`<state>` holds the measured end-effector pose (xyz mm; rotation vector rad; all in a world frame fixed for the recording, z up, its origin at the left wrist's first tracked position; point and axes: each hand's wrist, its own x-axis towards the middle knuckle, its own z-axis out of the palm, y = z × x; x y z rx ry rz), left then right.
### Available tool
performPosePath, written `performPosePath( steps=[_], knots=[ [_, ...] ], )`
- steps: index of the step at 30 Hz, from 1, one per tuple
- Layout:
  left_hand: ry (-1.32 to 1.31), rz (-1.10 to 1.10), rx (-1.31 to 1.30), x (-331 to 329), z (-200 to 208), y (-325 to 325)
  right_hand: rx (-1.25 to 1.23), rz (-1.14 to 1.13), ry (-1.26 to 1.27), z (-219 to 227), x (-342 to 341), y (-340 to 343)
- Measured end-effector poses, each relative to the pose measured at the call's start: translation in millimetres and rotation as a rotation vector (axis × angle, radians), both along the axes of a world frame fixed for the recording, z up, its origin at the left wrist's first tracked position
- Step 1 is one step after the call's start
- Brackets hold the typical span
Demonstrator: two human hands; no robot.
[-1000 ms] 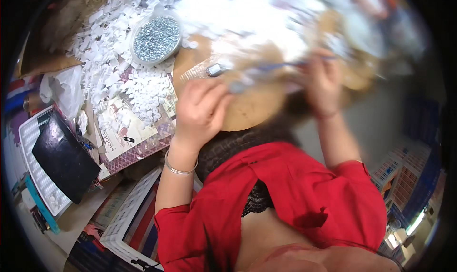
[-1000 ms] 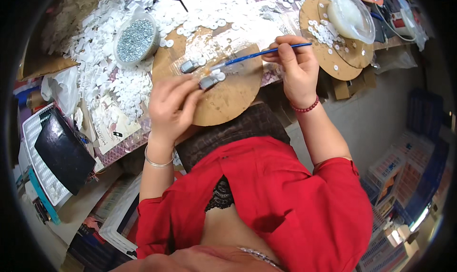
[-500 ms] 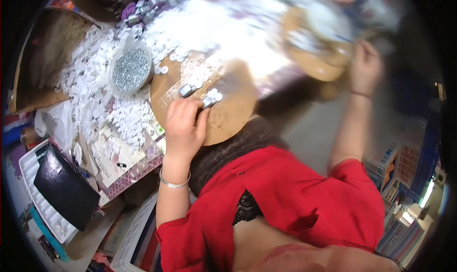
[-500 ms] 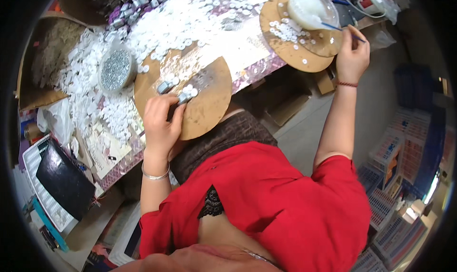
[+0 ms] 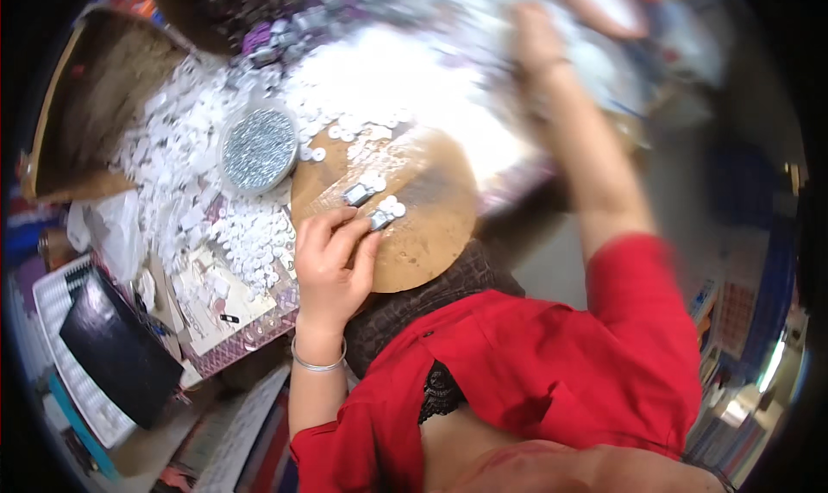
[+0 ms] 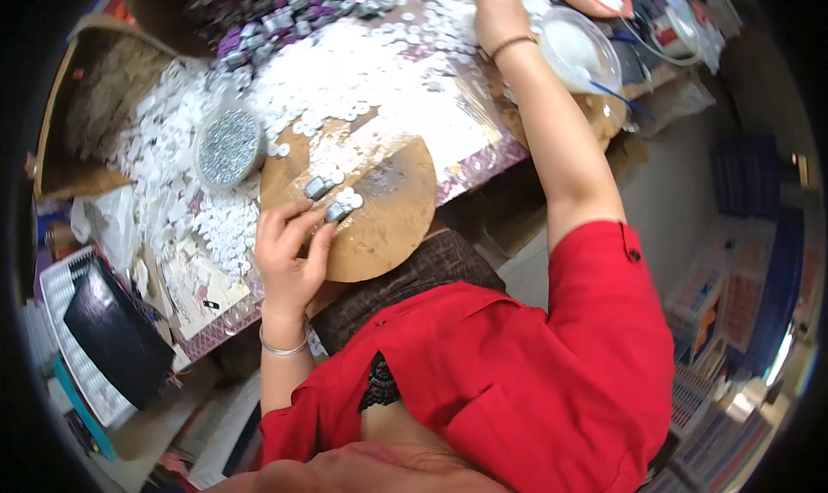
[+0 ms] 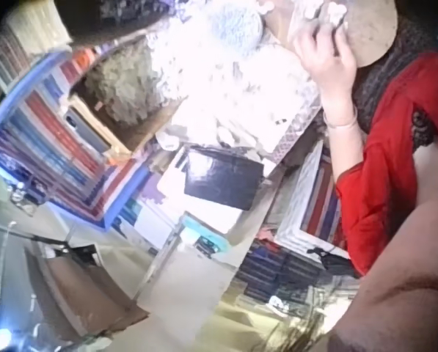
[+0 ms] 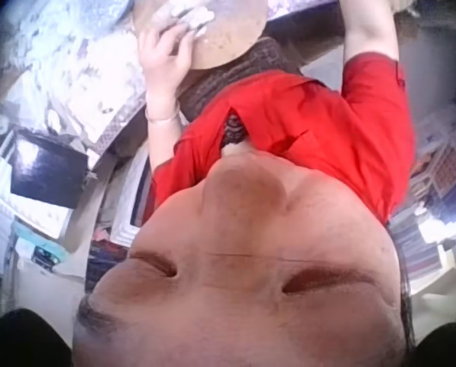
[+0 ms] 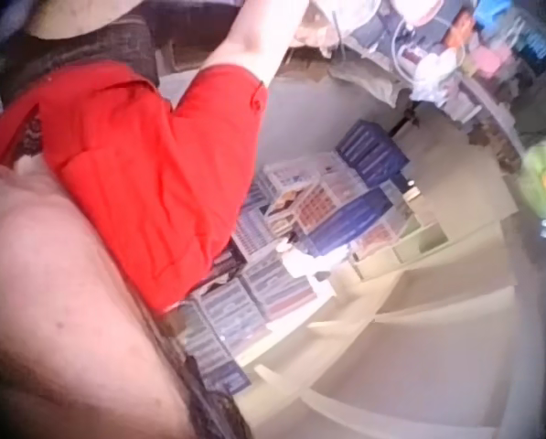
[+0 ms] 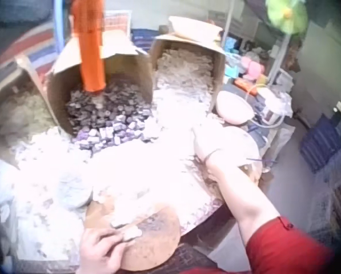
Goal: Applying glue and assembling small white plastic components on a workbench.
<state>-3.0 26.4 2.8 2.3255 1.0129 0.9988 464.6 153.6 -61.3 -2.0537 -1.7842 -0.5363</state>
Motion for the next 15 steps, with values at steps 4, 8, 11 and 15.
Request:
performPosePath(
  steps=[4,8,11,15],
  knots=[
    [-0.250,0.151,-0.258,7,12,21,-0.168,0.355,1.158,81,-150,-56],
    [-0.770,0.049,-0.963,12,21,41,-0.428,0.766,1.426,91,-247,-97],
    [-0.741,0.029,-1.028,3,13,35,-0.218,0.835,0.821,88,-252,-101],
    [-0.330,0.111,-0.674,-7,6,23,-0.211,0.848,0.689,68,-248,-101]
  ],
)
